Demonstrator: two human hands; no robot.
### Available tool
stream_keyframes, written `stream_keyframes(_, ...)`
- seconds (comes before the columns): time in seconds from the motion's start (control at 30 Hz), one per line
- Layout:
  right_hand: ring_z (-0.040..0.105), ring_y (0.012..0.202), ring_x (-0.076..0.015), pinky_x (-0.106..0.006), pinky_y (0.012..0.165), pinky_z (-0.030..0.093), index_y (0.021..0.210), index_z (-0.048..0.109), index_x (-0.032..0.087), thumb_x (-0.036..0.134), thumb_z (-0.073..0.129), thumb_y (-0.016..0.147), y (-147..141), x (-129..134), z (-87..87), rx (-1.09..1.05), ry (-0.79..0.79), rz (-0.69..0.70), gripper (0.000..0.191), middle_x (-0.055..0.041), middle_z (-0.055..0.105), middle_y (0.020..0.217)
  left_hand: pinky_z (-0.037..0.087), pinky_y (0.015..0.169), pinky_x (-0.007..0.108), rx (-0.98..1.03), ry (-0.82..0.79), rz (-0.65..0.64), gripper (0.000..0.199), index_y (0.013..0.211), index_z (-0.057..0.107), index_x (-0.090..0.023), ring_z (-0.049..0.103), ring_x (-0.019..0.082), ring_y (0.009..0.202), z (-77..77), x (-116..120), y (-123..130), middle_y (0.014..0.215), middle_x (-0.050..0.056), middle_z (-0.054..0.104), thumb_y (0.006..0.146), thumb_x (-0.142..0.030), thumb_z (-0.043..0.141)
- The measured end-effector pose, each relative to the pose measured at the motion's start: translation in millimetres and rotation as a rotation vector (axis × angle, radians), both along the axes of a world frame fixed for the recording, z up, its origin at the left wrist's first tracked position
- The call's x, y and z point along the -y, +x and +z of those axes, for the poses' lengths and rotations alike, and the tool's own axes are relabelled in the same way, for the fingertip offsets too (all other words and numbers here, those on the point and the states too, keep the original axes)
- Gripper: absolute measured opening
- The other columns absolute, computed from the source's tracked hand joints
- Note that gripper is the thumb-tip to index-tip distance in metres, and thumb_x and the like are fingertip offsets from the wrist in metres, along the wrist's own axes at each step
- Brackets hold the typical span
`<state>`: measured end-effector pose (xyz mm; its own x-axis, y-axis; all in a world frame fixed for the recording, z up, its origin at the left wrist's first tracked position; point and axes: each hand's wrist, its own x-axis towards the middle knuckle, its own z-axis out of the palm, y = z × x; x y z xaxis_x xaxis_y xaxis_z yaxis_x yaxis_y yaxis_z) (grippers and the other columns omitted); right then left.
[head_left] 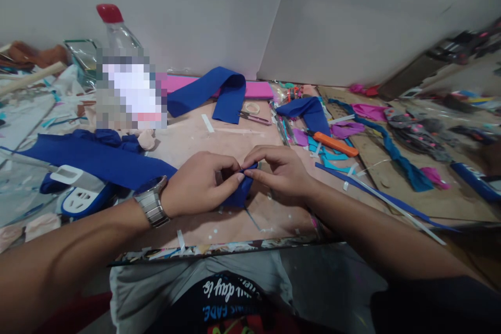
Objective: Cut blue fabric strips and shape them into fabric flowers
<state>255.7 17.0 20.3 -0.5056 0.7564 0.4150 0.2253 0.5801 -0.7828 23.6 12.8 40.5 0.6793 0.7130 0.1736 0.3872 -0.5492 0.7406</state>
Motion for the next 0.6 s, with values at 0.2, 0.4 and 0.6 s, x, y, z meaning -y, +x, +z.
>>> stream_keyframes(0.2,0.07,0.086,-0.0159,-0.03,0.077,0.056,0.096,0.078,0.019,0.026,0.078,0.092,-1.1,-1.8,-0.5,-0.037,0.064,0.024,0.008,-0.0056,0.074,0.092,0.04,0.07,0.026,0.107,-0.253,-0.008,0.034,0.085,0.07,-0.015,0.054,0.013,0.073,-2.2,-5.2,-0.1,0.077,-0.001,0.064,0.102,-0.037,0.051)
stream_keyframes(0.4,0.069,0.086,-0.0159,-0.03,0.077,0.055,0.098,0.078,0.019,0.026,0.077,0.092,-0.7,-1.0,-1.6,-0.05,0.046,0.028,0.009,-0.0057,0.074,0.093,0.039,0.068,0.027,0.116,-0.3,-0.019,0.029,0.082,0.067,-0.015,0.049,0.012,0.072,-3.8,-6.2,0.6,0.075,-0.002,0.058,0.099,-0.036,0.056)
stream_keyframes(0.6,0.069,0.085,-0.0153,-0.03,0.079,0.054,0.099,0.078,0.018,0.025,0.076,0.093,0.2,-0.2,-0.8,-0.036,0.025,0.034,0.009,-0.0058,0.074,0.094,0.038,0.068,0.026,0.152,-0.331,-0.024,0.027,0.082,0.066,-0.016,0.049,0.011,0.071,-2.6,-5.3,1.7,0.075,-0.003,0.058,0.098,-0.037,0.06)
